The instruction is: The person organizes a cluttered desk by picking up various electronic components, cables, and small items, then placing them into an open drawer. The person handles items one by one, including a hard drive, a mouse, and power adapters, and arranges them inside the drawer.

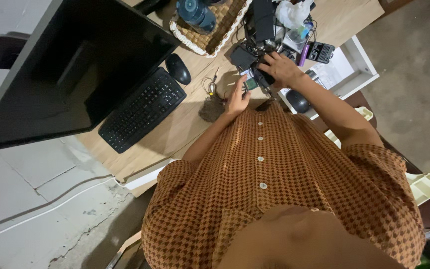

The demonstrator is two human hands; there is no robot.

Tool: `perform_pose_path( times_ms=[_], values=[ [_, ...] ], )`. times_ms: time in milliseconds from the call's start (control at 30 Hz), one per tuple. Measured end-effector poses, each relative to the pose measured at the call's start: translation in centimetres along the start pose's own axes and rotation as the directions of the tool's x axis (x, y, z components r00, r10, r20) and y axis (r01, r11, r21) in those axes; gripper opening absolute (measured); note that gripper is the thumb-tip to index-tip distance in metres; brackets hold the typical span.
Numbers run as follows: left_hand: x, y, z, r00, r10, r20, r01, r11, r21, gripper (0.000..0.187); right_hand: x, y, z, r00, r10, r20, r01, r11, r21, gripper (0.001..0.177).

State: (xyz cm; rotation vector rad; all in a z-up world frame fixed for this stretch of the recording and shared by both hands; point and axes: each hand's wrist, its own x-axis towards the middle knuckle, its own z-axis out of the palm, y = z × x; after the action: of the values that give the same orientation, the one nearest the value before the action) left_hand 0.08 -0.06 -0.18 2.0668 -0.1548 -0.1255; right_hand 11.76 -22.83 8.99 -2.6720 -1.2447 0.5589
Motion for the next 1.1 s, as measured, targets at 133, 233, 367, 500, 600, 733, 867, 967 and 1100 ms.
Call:
perform_pose_path(
  times_ms=[133, 233, 367, 500, 600, 733, 867, 967, 1100],
  values=[
    [0.3, -0.2, 0.3, 0.991, -0.106, 0.078, 0.113, 0.989, -0.098, 0.061, 0.7, -0.3, -0.2, 0.999, 0.020, 0.041, -0.022, 0.998, 0.066, 0.091],
    [0.5, -0.3, 0.7, 0.990, -0.093, 0.102, 0.103, 0.990, -0.092, 0.057, 0.9, -0.2, -0.2, 0.996, 0.019, 0.086, -0.026, 0.996, 0.082, 0.094],
    [0.7, -0.7, 1.4, 0.992, -0.057, 0.110, 0.068, 0.993, -0.099, 0.061, 1.1, -0.3, -0.9, 0.994, -0.005, 0.114, -0.007, 0.994, 0.105, 0.104],
    [0.8, -1.4, 2.0, 0.982, -0.101, 0.162, 0.131, 0.974, -0.186, 0.067, 0.6, -0.9, -2.0, 0.981, 0.043, 0.190, -0.066, 0.991, 0.119, 0.100],
    [0.8, -1.9, 2.1, 0.975, -0.149, 0.164, 0.179, 0.965, -0.192, 0.069, 0.2, -1.3, -2.5, 0.985, 0.041, 0.165, -0.053, 0.996, 0.073, 0.100],
    [1.0, -2.7, 1.8, 0.985, -0.128, 0.117, 0.140, 0.984, -0.108, 0.068, -0.5, -1.8, -2.8, 0.994, 0.048, 0.096, -0.058, 0.993, 0.102, 0.100],
    [1.0, -3.5, 2.1, 0.984, -0.115, 0.134, 0.131, 0.984, -0.119, 0.069, -1.8, -1.8, -3.2, 0.992, 0.124, -0.018, -0.113, 0.950, 0.293, 0.100],
    [1.0, -3.6, 2.6, 0.991, -0.058, 0.118, 0.053, 0.998, 0.044, 0.076, -3.9, -1.4, -3.6, 0.969, 0.118, -0.216, 0.000, 0.879, 0.478, 0.100],
    [1.1, -3.0, 2.8, 0.874, -0.375, 0.310, 0.392, 0.920, 0.006, 0.078, -6.1, -1.8, -2.9, 0.869, 0.271, -0.413, 0.095, 0.729, 0.678, 0.099]
  ],
)
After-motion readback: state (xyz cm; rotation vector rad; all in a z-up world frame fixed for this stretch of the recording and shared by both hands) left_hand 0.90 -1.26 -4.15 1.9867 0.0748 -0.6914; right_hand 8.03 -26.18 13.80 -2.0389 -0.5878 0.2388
